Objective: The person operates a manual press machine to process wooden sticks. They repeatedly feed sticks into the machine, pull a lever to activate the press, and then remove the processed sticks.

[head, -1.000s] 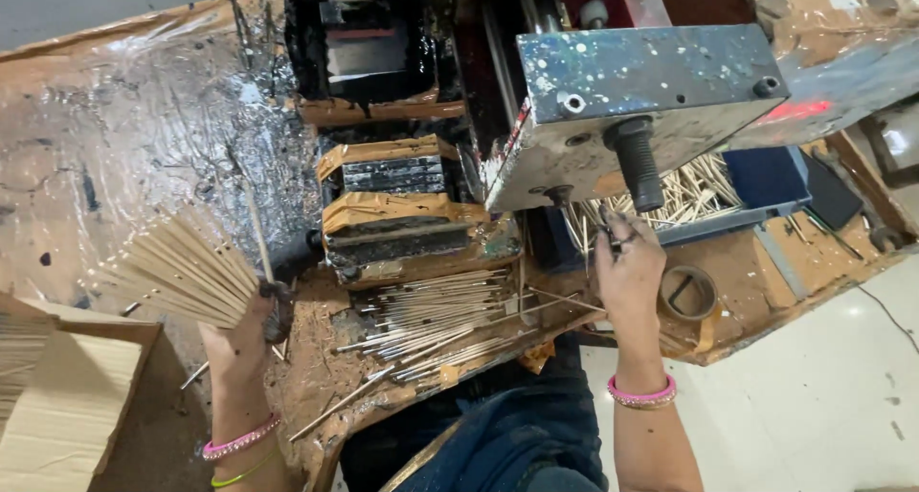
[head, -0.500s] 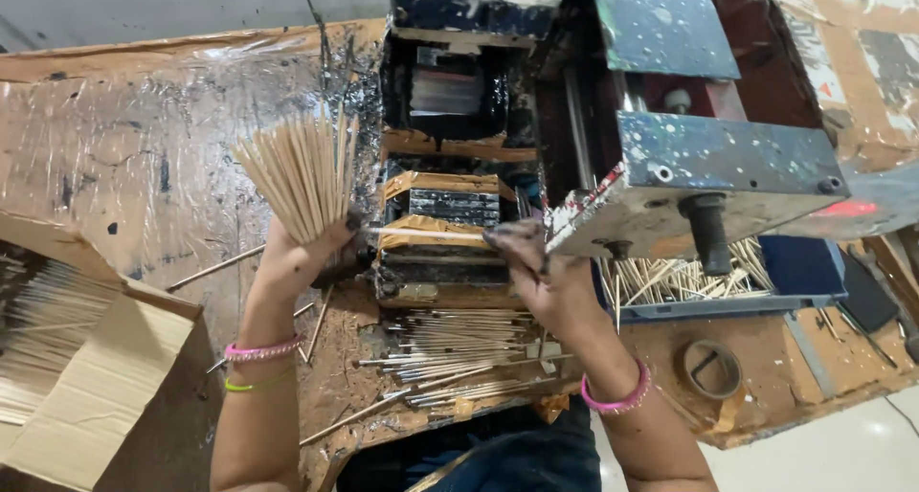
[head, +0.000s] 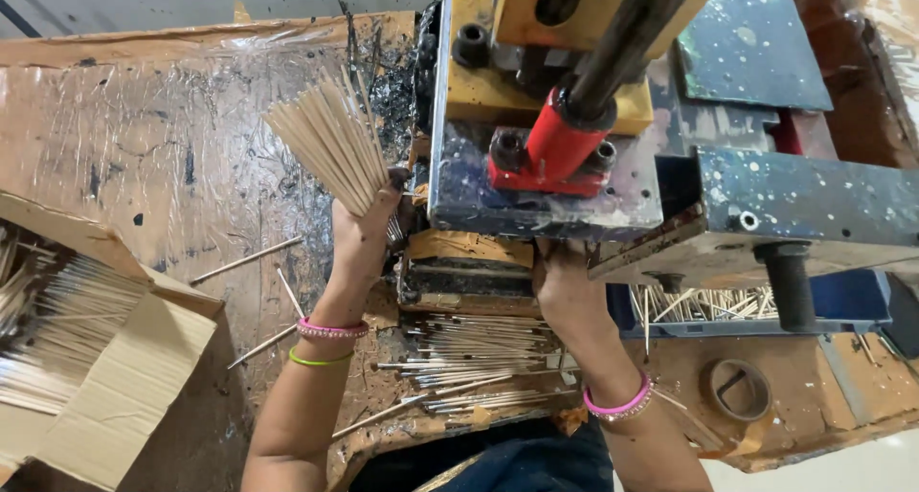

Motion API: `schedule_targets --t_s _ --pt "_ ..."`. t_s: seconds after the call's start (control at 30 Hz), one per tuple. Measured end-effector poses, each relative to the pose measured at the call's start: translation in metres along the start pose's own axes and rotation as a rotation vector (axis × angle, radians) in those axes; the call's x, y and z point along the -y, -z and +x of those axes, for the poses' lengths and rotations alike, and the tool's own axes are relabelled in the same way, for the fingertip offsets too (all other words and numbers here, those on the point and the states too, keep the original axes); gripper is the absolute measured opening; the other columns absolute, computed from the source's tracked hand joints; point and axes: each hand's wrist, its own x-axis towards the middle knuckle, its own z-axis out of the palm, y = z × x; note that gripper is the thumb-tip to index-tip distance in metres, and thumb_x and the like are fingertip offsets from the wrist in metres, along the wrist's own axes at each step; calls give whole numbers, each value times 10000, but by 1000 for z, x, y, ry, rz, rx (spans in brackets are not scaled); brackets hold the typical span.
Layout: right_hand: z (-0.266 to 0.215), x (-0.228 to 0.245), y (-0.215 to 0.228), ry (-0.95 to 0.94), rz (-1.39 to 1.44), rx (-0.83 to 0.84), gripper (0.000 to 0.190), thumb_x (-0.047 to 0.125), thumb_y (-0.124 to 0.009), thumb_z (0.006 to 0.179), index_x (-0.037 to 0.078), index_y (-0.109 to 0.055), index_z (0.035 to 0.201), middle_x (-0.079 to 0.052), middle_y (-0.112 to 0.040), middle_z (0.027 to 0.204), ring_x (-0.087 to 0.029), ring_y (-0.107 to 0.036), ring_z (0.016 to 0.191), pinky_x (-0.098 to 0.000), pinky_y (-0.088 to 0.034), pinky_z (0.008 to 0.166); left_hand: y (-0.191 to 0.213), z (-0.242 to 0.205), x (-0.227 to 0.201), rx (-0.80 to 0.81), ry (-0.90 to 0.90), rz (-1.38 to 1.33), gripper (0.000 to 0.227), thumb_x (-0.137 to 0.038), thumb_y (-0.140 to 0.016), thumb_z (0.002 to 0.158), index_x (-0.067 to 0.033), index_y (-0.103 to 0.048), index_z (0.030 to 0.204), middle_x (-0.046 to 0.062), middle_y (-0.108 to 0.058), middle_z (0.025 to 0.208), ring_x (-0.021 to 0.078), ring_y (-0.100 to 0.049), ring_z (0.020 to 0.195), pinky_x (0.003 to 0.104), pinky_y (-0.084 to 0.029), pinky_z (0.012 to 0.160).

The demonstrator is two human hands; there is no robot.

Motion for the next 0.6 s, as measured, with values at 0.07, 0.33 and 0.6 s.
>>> schedule_targets --t_s 0.07,0.33,0.6 --pt "7 5 9 73 -79 -97 287 47 -621 875 13 -670 1156 -208 -643 1015 -375 -627 888 -475 -513 790 -2 1 2 7 -7 7 230 -217 -678 966 -18 -623 1067 2 -561 915 91 -511 792 242 -448 647" --pt "28 14 52 315 -337 -314 95 100 -684 982 14 -681 940 -110 -607 762 -295 -620 681 -410 -502 616 -4 -15 -6 -50 86 87 355 -231 -624 1023 10 -518 1259 128 -571 1168 190 -557 1107 338 -506 957" --pt "-44 -19 42 -13 330 -281 160 8 -717 897 4 -762 1050 -133 -754 870 -194 -641 578 -323 -481 500 24 -87 0 -213 324 6 279 -55 -641 968 74 -561 1203 229 -625 1198 303 -661 1179 437 -559 1009"
